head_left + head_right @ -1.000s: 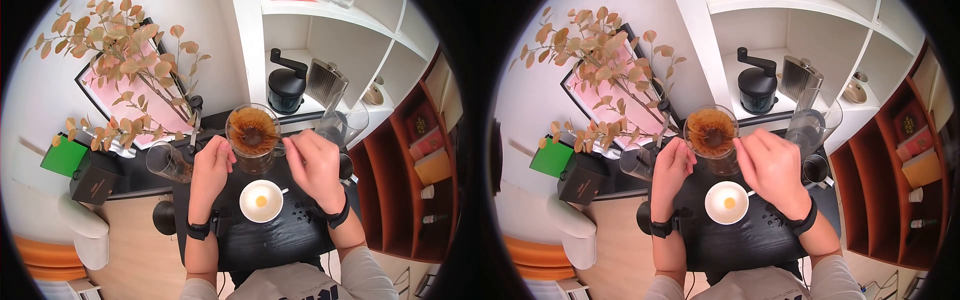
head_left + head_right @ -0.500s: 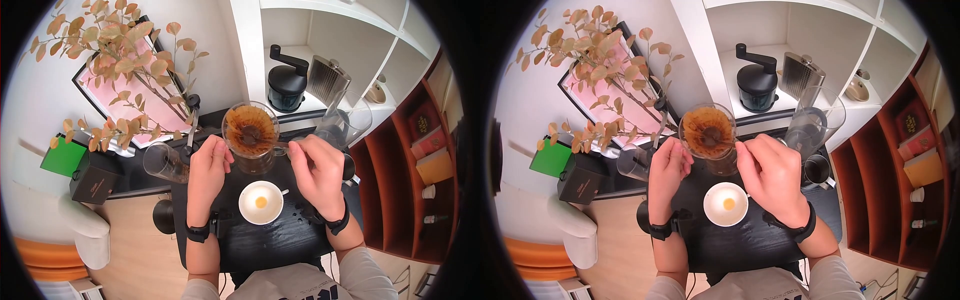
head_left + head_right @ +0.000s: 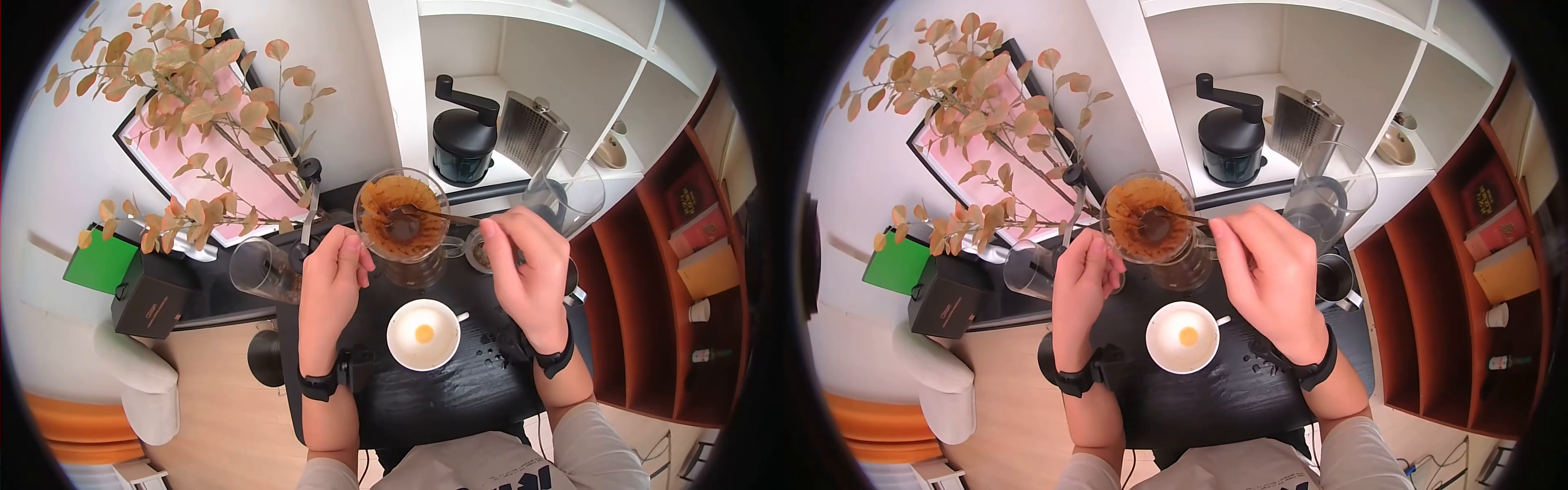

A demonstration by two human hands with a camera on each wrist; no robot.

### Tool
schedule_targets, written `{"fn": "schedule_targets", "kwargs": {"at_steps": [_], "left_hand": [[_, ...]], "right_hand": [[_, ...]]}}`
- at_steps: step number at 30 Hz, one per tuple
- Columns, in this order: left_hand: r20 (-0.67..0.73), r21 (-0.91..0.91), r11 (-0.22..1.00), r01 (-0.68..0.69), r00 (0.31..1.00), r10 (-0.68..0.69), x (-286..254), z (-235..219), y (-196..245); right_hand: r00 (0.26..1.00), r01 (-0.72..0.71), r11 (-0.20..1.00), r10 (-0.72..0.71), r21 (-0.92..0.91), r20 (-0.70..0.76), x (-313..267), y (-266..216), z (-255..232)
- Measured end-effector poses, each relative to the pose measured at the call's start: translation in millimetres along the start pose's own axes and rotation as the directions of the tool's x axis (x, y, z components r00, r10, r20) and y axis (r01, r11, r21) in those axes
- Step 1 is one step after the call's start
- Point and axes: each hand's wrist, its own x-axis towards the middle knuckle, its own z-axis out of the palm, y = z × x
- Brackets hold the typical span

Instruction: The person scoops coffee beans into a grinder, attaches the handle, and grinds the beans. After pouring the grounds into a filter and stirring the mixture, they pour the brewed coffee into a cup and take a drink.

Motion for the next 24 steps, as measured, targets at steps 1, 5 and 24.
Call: {"fn": "schedule_targets", "kwargs": {"at_steps": [1, 5, 24], "left_hand": [[0.0, 0.0, 1.0, 0.004, 1.0, -0.004, 0, 0, 1], [0.003, 0.005, 1.0, -0.009, 1.0, 0.009, 1, -2, -2], [0.034, 0.04, 0.998, -0.039, 0.999, 0.037, 3, -3, -2]], "right_hand": [[1.0, 0.001, 1.0, -0.001, -0.002, 0.0, 0, 1, 0], [0.993, 0.092, 0.989, -0.082, -0.113, 0.084, 0, 7, 2], [0.979, 0.173, 0.969, -0.149, -0.179, 0.137, 7, 2, -8]]}}
